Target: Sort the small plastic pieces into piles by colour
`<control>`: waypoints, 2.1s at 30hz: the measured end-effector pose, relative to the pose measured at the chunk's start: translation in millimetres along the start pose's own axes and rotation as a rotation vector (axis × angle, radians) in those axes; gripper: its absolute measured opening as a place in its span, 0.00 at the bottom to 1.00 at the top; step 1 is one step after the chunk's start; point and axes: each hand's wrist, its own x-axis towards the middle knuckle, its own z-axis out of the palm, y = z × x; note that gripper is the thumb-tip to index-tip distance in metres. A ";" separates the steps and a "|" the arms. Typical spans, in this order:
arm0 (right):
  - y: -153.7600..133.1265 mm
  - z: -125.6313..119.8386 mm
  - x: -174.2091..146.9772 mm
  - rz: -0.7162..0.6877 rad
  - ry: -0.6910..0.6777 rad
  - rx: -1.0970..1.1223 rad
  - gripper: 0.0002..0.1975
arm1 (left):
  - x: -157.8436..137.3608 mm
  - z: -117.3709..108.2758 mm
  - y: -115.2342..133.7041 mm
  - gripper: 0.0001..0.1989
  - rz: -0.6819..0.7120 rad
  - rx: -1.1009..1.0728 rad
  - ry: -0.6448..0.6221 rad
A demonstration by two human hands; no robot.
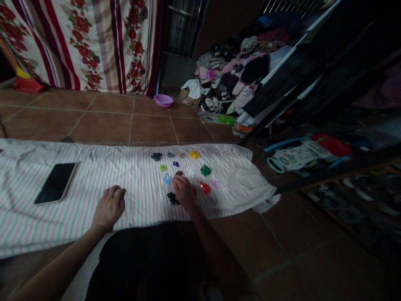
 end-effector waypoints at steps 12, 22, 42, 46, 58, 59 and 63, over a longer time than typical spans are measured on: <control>1.7 -15.2 -58.0 0.027 0.080 -0.054 0.15 | 0.5 0.0 -0.1 0.12 -0.063 -0.086 -0.034; -18.7 -13.6 -28.1 0.010 -0.070 -0.049 0.16 | 1.2 -1.1 2.2 0.11 -0.106 -0.089 -0.043; -5.9 -14.7 -16.4 0.090 0.025 0.072 0.16 | 0.7 -0.5 3.0 0.12 -0.091 -0.111 -0.035; -0.5 -25.5 -34.1 0.120 0.151 0.071 0.16 | 0.8 -1.1 3.6 0.11 -0.116 -0.119 -0.037; 24.1 -35.5 -74.5 0.230 0.410 -0.055 0.23 | 1.2 -0.8 2.8 0.12 -0.119 -0.119 -0.044; 25.1 -34.5 -76.4 0.216 0.414 -0.065 0.22 | 1.2 -1.0 2.6 0.12 -0.109 -0.114 -0.047; 25.5 -29.5 -80.2 0.199 0.428 -0.100 0.21 | 1.7 -2.2 3.1 0.12 -0.127 -0.122 -0.052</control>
